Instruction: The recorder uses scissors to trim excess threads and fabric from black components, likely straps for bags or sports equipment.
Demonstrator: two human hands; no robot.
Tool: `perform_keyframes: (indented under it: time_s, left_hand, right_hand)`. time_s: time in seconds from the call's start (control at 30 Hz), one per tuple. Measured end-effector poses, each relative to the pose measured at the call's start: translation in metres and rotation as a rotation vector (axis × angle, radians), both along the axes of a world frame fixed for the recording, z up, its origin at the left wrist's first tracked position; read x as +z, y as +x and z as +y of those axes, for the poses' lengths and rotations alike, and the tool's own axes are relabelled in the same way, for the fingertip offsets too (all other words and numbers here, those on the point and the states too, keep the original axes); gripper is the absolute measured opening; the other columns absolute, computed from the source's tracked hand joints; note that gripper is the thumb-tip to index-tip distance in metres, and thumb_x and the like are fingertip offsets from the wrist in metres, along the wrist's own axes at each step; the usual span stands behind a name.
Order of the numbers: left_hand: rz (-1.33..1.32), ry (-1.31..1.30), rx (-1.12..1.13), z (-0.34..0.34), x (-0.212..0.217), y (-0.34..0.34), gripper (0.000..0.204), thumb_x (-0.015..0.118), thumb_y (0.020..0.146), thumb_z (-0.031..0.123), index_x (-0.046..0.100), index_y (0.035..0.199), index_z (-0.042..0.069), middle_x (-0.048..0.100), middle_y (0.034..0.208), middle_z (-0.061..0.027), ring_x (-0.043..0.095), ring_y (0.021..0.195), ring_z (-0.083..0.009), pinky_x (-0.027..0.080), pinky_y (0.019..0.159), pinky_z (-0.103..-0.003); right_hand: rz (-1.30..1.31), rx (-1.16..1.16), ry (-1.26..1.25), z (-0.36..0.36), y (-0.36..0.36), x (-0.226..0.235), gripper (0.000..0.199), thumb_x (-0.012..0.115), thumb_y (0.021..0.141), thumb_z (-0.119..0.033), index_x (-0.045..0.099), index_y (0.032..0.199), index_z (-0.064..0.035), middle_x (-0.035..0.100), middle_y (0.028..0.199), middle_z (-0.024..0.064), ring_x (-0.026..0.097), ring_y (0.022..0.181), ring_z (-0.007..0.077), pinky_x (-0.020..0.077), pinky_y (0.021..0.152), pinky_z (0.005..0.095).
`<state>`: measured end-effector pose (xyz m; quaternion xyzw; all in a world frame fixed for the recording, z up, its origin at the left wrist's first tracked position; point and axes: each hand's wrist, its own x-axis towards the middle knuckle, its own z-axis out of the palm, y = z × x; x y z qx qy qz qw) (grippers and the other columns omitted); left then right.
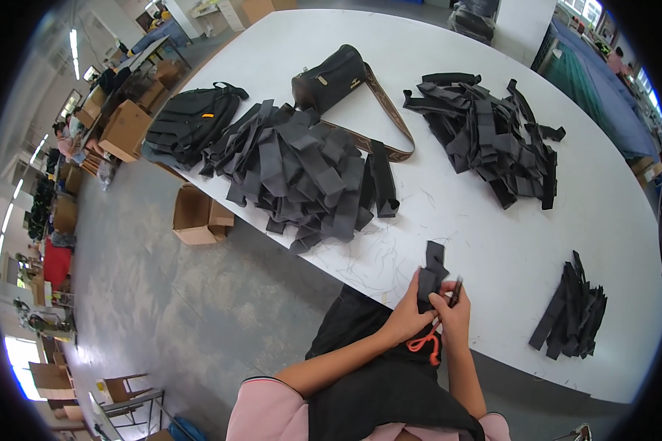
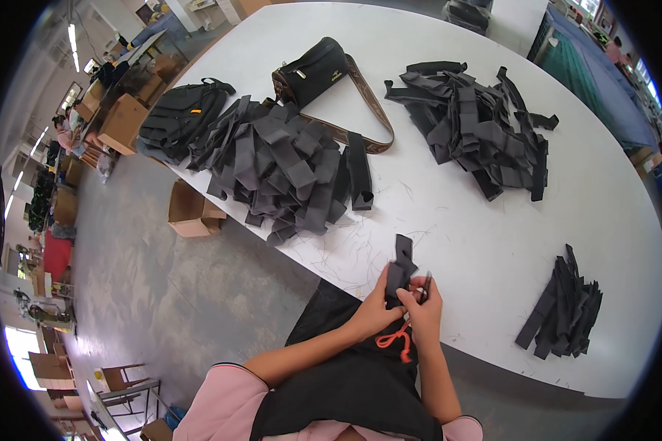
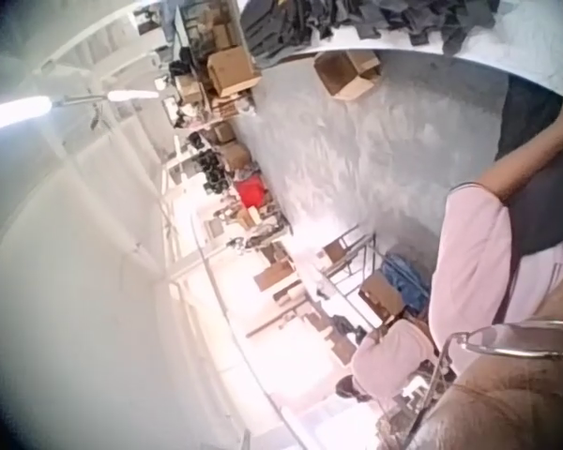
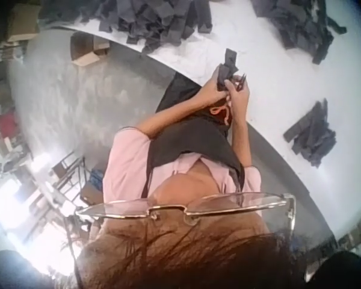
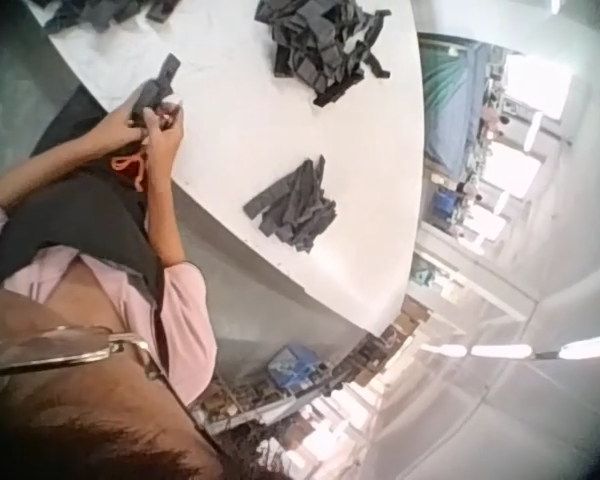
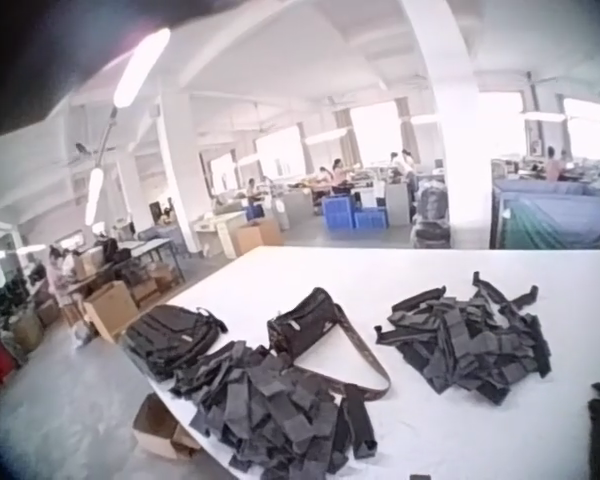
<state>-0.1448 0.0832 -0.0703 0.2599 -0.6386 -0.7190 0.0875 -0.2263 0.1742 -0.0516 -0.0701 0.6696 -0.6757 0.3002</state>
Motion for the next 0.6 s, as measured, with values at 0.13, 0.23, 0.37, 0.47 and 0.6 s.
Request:
perform_keyframes:
  time_s: [0.13,0.23,0.37,0.47,0.6]
  left_hand:
    - [-0.081,0.221,-0.01,-0.005,0.002,0.018,0.084,0.054,0.076,0.003,0.006,0.146,0.005,0.046,0.127,-0.0148,0.053,0.108,-0.0249,0.042,0.091,-0.033]
    - [0.111,-0.458,0.18,0.005,-0.024,0.024,0.066,0.04,0.079,0.0,0.02,0.141,0.001,0.054,0.108,-0.0218,0.057,0.093,-0.0334,0.044,0.085,-0.035]
    - [-0.097,-0.227,0.31,-0.007,-0.018,0.019,0.045,0.039,0.081,-0.003,0.037,0.126,0.001,0.056,0.103,-0.0198,0.06,0.088,-0.029,0.046,0.079,-0.037]
    - [0.077,-0.411,0.194,-0.021,-0.009,0.031,0.027,0.052,0.083,0.001,0.054,0.111,0.001,0.058,0.105,-0.0142,0.06,0.088,-0.0245,0.046,0.077,-0.032]
    - [0.032,-0.33,0.087,-0.035,0.024,0.049,0.018,0.057,0.088,0.013,0.062,0.101,0.001,0.063,0.087,-0.0083,0.058,0.072,-0.0163,0.046,0.068,-0.025]
  right_hand:
    - [-0.24,0.172,0.011,-0.001,0.0,0.003,0.031,0.073,0.071,-0.008,0.054,0.095,-0.0023,0.049,0.074,-0.0033,0.043,0.062,0.0028,0.0325,0.051,0.0185]
    - [0.153,0.103,0.09,-0.015,0.025,-0.012,0.026,0.063,0.072,0.002,0.053,0.096,-0.0001,0.051,0.077,0.0008,0.042,0.06,0.005,0.0339,0.051,0.0209]
    - [0.57,0.012,0.168,-0.016,0.015,-0.026,0.031,0.053,0.068,0.011,0.056,0.097,0.0017,0.052,0.081,0.0039,0.041,0.058,0.0065,0.0344,0.05,0.0235]
    - [0.493,0.02,0.225,-0.011,0.015,-0.014,0.033,0.052,0.067,0.009,0.061,0.098,0.0009,0.05,0.069,0.0018,0.038,0.055,0.0064,0.0323,0.048,0.0239]
    - [0.319,0.142,0.344,-0.008,0.005,0.002,0.032,0.055,0.066,0.003,0.064,0.096,0.0018,0.042,0.059,-0.0017,0.035,0.052,0.0048,0.0297,0.047,0.0224]
